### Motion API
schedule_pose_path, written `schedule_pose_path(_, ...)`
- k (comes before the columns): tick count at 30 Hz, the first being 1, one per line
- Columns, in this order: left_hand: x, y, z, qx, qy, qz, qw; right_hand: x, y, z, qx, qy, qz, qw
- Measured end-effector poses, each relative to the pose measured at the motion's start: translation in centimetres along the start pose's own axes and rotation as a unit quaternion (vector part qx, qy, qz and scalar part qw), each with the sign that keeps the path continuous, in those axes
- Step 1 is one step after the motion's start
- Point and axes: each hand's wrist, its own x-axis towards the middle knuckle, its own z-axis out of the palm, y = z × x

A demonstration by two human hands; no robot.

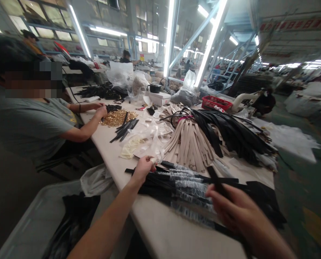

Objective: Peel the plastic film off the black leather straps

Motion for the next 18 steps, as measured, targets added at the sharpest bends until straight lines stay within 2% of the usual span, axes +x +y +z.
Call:
schedule_pose_path(2,-3.1,-1.2,1.5,-0.058,-0.02,-0.022,0.998,2.2,2.4,4.7,0.051,-0.02,0.052,0.997)
schedule_pose_path(4,-5.7,-2.4,2.6,-0.093,-0.026,-0.039,0.995,4.7,5.0,8.7,0.092,-0.034,0.07,0.993)
schedule_pose_path(7,-8.5,-3.8,3.3,-0.108,-0.015,-0.054,0.993,7.1,8.3,12.1,0.126,-0.023,0.082,0.988)
schedule_pose_path(10,-10.2,-4.4,3.3,-0.1,0.002,-0.053,0.994,7.6,10.2,13.3,0.138,-0.031,0.081,0.987)
schedule_pose_path(14,-11.7,-4.7,3.0,-0.098,0.0,-0.052,0.994,7.2,11.4,13.6,0.16,-0.025,0.085,0.983)
schedule_pose_path(18,-12.3,-4.9,3.1,-0.159,-0.026,-0.11,0.981,6.8,12.5,13.3,0.194,-0.04,0.101,0.975)
